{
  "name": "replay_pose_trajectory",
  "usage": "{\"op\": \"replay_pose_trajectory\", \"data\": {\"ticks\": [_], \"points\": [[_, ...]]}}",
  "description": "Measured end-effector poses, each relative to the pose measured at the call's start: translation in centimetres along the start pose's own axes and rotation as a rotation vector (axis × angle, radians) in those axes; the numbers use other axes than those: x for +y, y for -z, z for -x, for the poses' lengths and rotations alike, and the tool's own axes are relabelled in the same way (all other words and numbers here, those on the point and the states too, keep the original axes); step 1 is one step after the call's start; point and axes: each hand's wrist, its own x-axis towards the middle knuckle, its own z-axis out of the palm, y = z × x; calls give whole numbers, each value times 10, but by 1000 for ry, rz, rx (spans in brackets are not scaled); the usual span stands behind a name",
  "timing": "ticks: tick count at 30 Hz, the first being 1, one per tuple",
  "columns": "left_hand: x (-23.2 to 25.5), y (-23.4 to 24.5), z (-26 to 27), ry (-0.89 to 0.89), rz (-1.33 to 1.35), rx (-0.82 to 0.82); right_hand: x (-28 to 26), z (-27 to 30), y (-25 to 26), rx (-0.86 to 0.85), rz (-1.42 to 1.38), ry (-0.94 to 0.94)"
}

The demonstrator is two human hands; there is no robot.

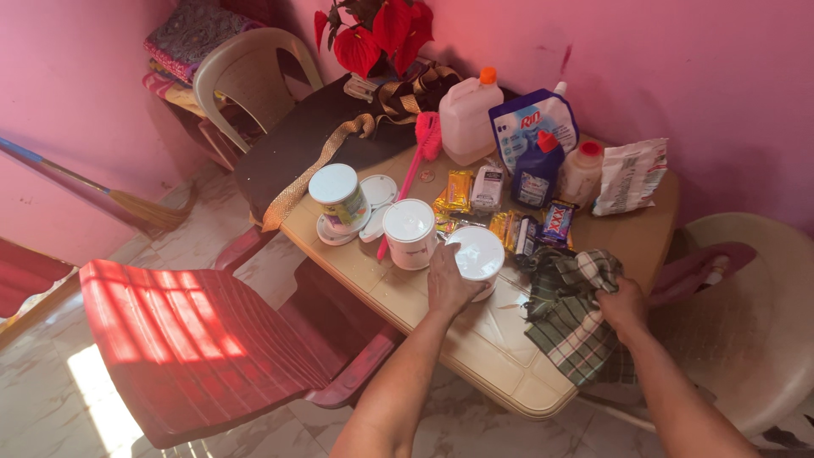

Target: The person wipes a white plastic cup and a small white saucer with a green plaid cloth on a cluttered table. The person handles the items one at a time, rotating them to wipe different sides, then places them back on the table.

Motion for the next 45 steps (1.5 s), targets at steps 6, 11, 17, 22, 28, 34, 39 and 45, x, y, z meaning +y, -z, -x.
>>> {"op": "replay_pose_trajectory", "data": {"ticks": [6,11,17,22,28,34,39,45], "points": [[32,17,6,-178,-95,-65,-33,-19,35,-73,-597,-2],[45,13,11,-403,-497,-225,-91,-13,101,-99,-601,-61],[39,-22,30,-602,-723,-211,-171,29,143,-89,-749,152],[34,-33,39,-548,-536,-431,-209,57,175,-202,-912,213],[16,-20,23,-262,-126,107,-236,70,190,-6,-850,299],[-11,1,3,320,264,-70,-241,80,166,37,-835,359],[-25,5,-3,398,129,-257,-247,80,69,-284,-654,154],[-62,-21,-10,360,52,-372,-230,101,-53,-298,287,499]]}}
